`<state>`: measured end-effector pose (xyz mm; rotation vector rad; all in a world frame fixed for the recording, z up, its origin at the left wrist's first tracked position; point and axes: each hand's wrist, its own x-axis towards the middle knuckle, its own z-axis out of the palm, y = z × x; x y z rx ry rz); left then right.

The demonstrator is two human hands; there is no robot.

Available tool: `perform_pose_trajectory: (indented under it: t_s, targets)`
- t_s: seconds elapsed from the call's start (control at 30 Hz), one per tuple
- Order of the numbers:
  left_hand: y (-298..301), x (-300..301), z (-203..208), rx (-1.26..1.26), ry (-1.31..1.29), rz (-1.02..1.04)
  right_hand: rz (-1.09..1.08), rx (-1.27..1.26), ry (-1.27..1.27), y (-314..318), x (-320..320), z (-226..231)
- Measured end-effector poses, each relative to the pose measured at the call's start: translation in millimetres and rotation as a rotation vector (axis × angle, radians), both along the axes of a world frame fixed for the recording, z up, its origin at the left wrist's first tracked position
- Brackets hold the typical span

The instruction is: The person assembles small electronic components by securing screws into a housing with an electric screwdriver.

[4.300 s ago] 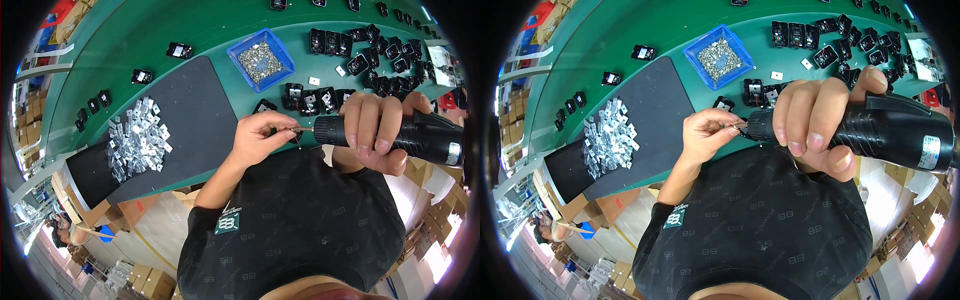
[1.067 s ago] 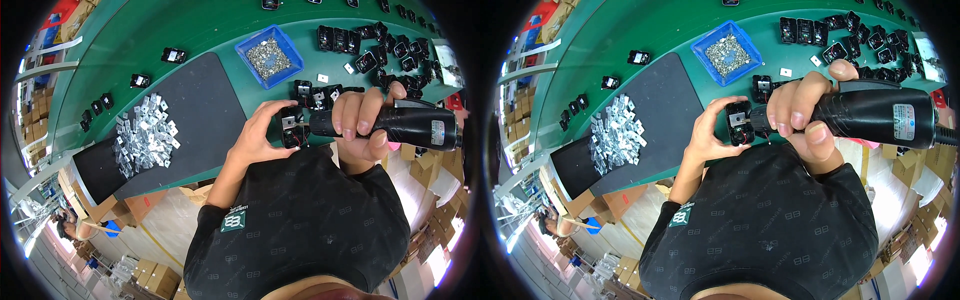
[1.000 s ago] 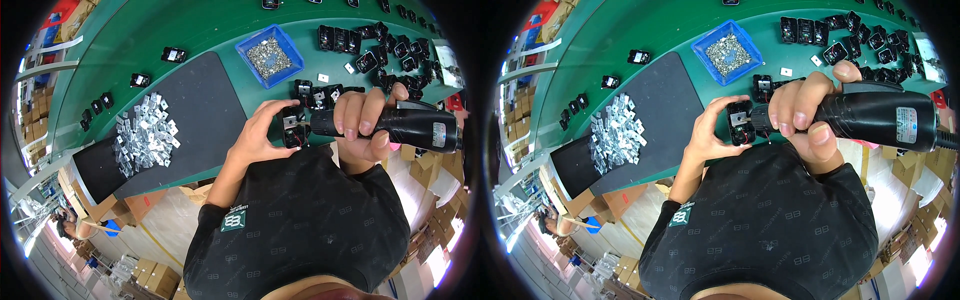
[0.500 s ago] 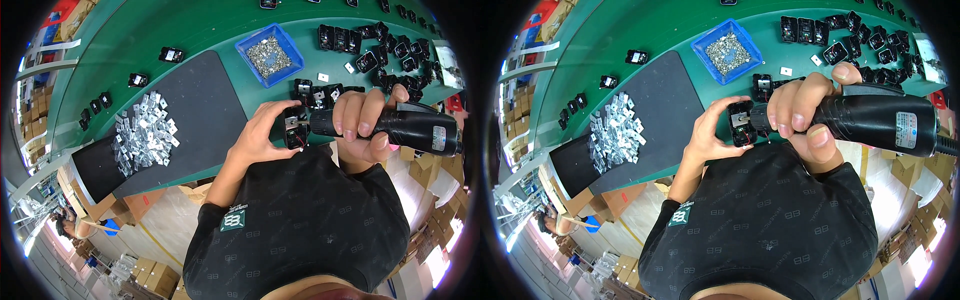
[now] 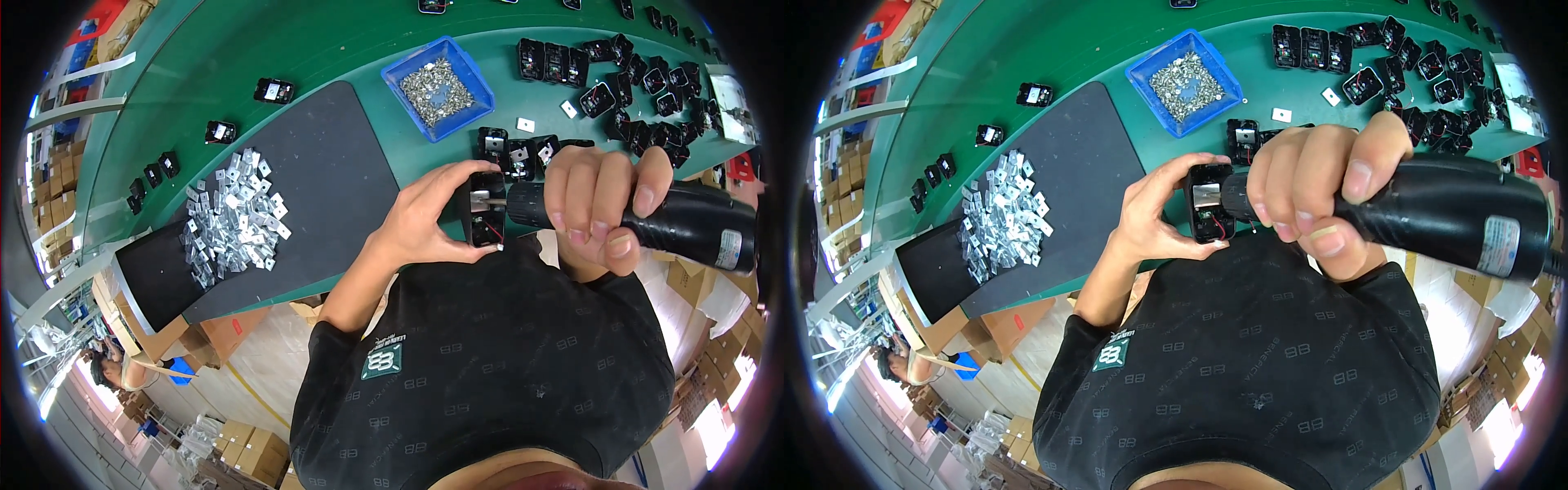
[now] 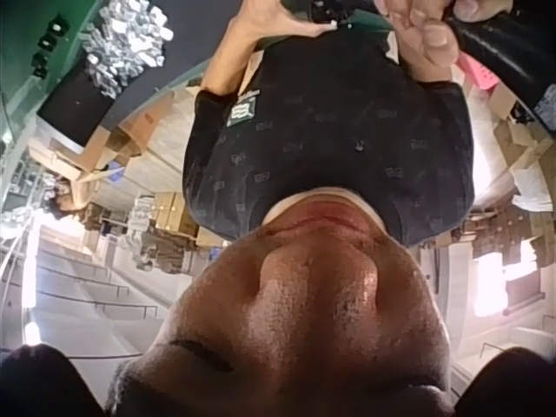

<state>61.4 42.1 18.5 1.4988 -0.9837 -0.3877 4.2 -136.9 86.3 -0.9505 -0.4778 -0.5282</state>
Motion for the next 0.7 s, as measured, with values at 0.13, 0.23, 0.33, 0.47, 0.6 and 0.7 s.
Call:
perform_pose_trajectory:
  t_s: [0.13,0.23,0.33,0.47,0.6,0.7]
  targets:
    - [3,2,-2,0.066,0.001,-0.001,0.087,-0.058,-0.098,-3,4,-13]
    - [-8,4,-6,0.091,0.024,-0.038,0.048,-0.091,-0.018,-9,2,-11]
    - [-8,8,9,0.081,-0.237,-0.035,0.034,-0.120,-0.216,-15,-2,-5]
    - [-19,10,33,0.040,-0.373,-0.069,-0.003,-0.060,-0.383,-23,-15,13]
    - [-18,19,26,0.218,-0.225,-0.189,0.174,0.100,-0.593,-32,-7,24]
    - [-6,29,-3,0.377,-0.178,-0.133,0.245,0.123,-0.641,-63,-20,36]
